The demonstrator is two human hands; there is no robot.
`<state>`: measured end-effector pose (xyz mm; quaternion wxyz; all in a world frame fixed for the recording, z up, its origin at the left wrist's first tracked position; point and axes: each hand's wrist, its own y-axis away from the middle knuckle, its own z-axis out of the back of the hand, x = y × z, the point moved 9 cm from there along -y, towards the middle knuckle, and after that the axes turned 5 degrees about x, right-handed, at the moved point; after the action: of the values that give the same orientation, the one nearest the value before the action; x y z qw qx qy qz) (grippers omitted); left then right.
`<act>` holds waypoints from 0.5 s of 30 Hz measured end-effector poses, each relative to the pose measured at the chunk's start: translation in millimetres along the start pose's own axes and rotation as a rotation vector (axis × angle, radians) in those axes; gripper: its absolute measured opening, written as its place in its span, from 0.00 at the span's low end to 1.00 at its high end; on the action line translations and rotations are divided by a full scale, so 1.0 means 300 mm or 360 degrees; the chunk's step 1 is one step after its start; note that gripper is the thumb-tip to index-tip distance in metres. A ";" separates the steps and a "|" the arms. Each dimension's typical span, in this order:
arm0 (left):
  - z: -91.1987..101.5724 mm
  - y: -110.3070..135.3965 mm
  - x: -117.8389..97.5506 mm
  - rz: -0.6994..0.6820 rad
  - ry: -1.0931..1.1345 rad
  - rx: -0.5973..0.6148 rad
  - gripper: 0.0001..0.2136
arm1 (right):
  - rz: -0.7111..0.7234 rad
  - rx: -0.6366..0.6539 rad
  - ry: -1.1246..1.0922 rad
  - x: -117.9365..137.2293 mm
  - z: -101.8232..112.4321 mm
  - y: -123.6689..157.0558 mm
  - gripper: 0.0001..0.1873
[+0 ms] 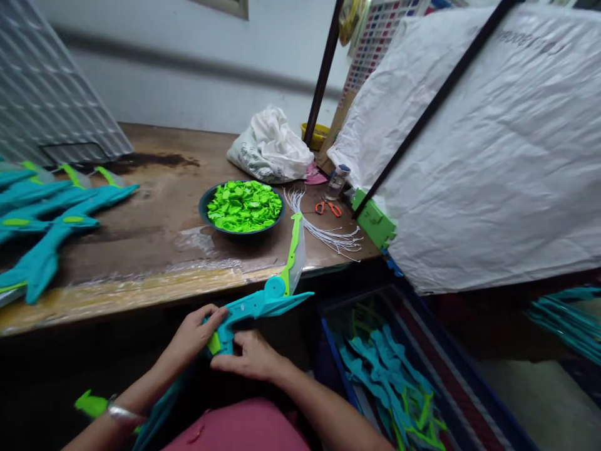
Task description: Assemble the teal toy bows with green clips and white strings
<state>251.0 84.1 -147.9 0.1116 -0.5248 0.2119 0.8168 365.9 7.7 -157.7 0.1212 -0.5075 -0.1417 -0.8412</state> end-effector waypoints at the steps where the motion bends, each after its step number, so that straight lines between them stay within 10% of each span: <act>1: 0.004 0.001 0.000 0.0009 -0.0014 0.0031 0.25 | 0.0017 0.0057 0.0035 -0.017 0.034 -0.001 0.16; 4: 0.028 0.019 0.025 0.0082 -0.0019 0.0103 0.28 | -0.0037 -0.0028 0.0191 -0.112 0.250 -0.001 0.15; 10: 0.028 0.072 0.156 0.0357 0.0347 0.0322 0.26 | -0.0537 -0.0994 0.0788 -0.325 0.902 0.015 0.13; 15: 0.012 0.096 0.163 0.0303 0.0626 0.0662 0.31 | -0.0834 -0.1217 0.1150 -0.405 1.103 -0.031 0.15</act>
<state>215.8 58.2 -184.2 0.0965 -0.6166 0.4404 0.6454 689.2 143.1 -119.6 -0.2419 -0.1444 0.1012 -0.9542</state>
